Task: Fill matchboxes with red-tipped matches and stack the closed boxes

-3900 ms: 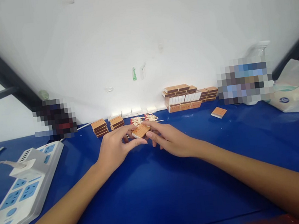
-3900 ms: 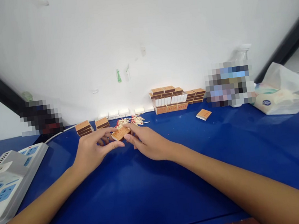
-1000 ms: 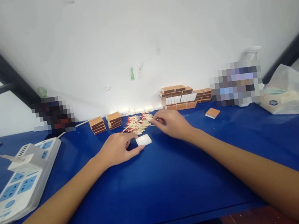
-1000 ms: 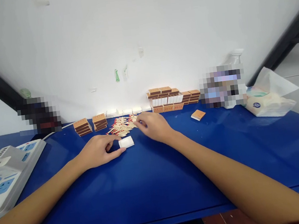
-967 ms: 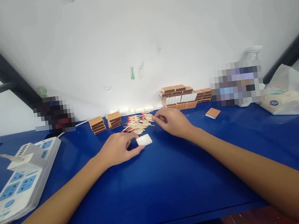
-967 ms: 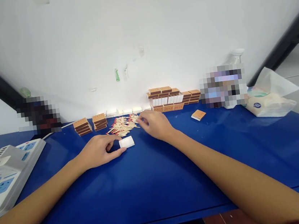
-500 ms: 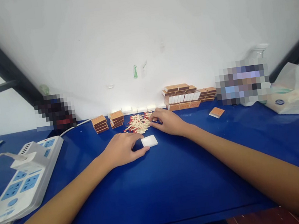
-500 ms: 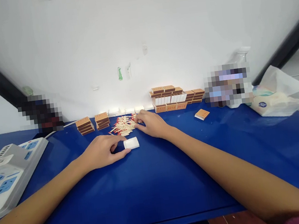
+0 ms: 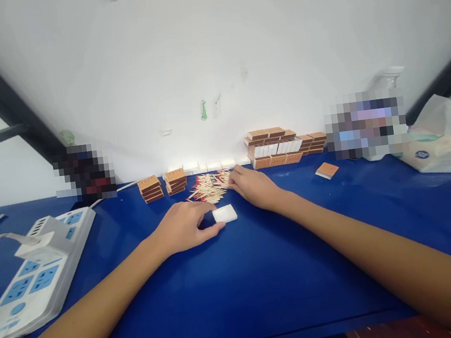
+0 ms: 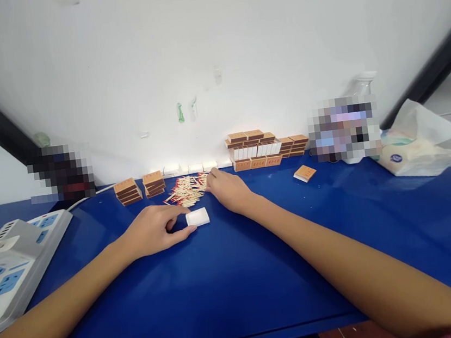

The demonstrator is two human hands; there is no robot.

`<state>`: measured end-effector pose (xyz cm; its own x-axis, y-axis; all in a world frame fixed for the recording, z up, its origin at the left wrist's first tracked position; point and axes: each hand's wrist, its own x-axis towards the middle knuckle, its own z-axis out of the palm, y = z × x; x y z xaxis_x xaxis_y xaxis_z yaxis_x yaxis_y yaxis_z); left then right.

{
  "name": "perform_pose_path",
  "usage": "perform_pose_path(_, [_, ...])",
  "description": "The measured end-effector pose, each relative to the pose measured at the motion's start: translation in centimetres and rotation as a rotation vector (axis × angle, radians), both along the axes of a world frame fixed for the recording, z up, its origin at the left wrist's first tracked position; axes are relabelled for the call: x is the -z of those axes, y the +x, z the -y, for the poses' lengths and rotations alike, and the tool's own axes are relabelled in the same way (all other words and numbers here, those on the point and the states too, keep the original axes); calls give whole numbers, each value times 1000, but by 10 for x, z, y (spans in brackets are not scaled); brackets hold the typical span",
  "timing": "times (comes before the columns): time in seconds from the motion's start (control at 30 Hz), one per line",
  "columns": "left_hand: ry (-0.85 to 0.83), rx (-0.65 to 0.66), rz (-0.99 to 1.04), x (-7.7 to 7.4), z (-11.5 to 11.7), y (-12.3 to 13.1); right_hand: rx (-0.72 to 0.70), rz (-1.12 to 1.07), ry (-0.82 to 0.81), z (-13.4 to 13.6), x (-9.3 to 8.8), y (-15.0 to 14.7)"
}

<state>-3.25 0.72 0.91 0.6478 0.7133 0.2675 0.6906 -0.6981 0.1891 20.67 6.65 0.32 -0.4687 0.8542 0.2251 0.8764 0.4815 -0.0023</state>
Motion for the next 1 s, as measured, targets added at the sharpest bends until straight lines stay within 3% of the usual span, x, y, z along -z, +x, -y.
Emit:
perform_pose_path(0.33, [6,0,10,1,-1,0,-9,67,21,6,-3,-6])
perform_pose_path(0.63, [56,-59,24,-1,-4,-3,-56,131,36,1,6,3])
perform_pose_path(1.0, [40,-123,36,0,-6,-5,-109,89,111,9,2,12])
